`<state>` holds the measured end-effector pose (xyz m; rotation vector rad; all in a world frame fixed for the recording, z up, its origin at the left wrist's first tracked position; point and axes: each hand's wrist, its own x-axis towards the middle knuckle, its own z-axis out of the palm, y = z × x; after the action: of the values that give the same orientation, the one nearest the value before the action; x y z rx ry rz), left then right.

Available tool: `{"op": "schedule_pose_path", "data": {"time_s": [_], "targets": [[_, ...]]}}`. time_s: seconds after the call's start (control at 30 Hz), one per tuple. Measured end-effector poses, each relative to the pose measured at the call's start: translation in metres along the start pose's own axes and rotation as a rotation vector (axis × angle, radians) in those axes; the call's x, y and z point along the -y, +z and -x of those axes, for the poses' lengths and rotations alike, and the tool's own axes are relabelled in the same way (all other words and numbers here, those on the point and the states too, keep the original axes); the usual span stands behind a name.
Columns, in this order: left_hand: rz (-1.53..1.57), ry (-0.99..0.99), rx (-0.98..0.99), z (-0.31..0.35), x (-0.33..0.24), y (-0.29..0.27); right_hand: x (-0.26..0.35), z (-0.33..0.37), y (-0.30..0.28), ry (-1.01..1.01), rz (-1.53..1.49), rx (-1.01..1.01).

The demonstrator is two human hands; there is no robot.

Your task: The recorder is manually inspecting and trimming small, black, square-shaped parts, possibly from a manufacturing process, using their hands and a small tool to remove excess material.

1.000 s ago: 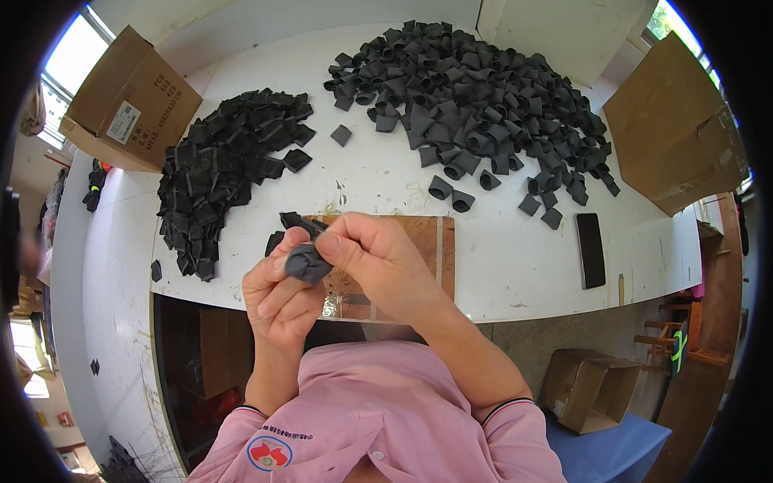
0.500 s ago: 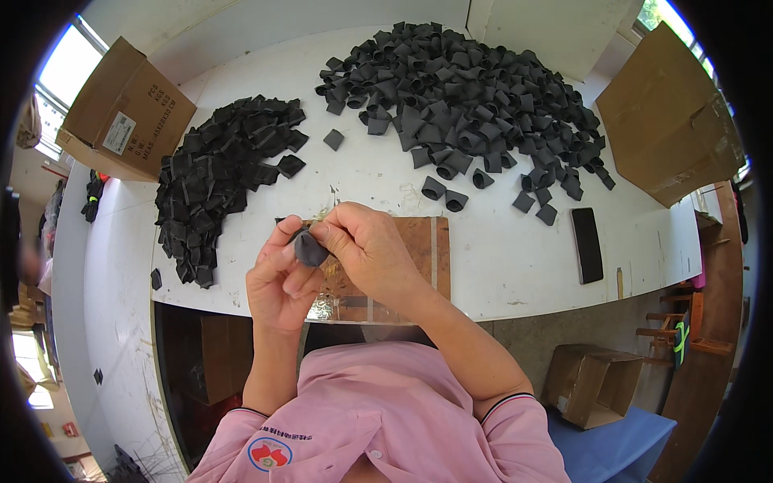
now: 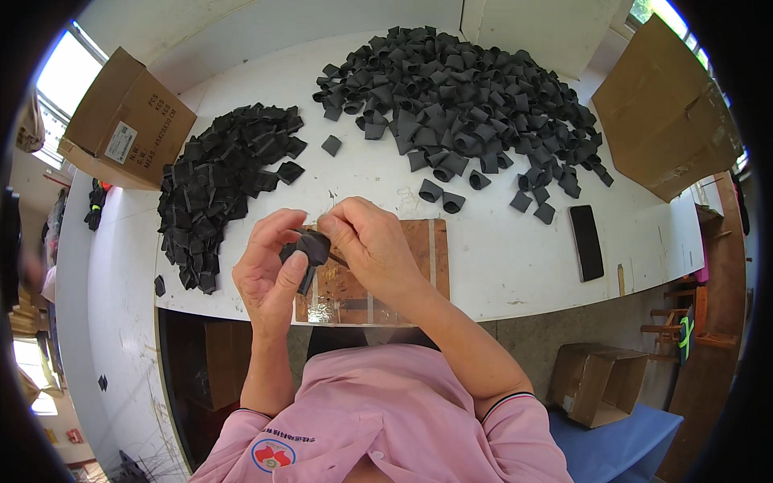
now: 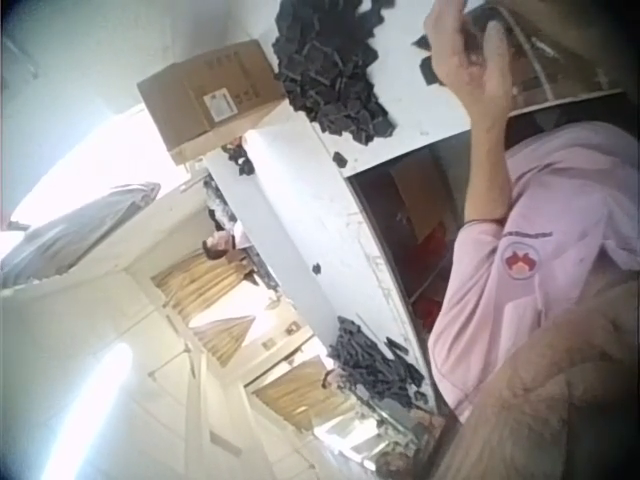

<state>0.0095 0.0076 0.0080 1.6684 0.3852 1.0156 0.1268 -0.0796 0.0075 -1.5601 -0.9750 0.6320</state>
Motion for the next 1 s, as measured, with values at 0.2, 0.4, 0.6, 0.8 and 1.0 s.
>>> {"op": "schedule_pose_path", "data": {"time_s": [0.2, 0.4, 0.6, 0.8, 1.0], "targets": [[0.242, -0.042, -0.011, 0.002, -0.002, 0.005, 0.013, 0.014, 0.003, -0.516, 0.266, -0.198], [0.602, -0.283, -0.259, 0.007, -0.012, 0.016, 0.016, 0.008, 0.012, -0.701, 0.649, -0.320], [0.598, -0.281, -0.266, 0.014, -0.005, 0.019, -0.011, 0.003, 0.010, -0.663, 0.336, -0.239], [0.105, -0.124, -0.030, 0.009, -0.008, 0.003, 0.001, 0.010, 0.009, -0.569, 0.332, -0.290], [0.336, -0.106, -0.283, 0.012, -0.003, 0.008, 0.018, 0.003, 0.002, -0.737, 0.680, -0.212]]}}
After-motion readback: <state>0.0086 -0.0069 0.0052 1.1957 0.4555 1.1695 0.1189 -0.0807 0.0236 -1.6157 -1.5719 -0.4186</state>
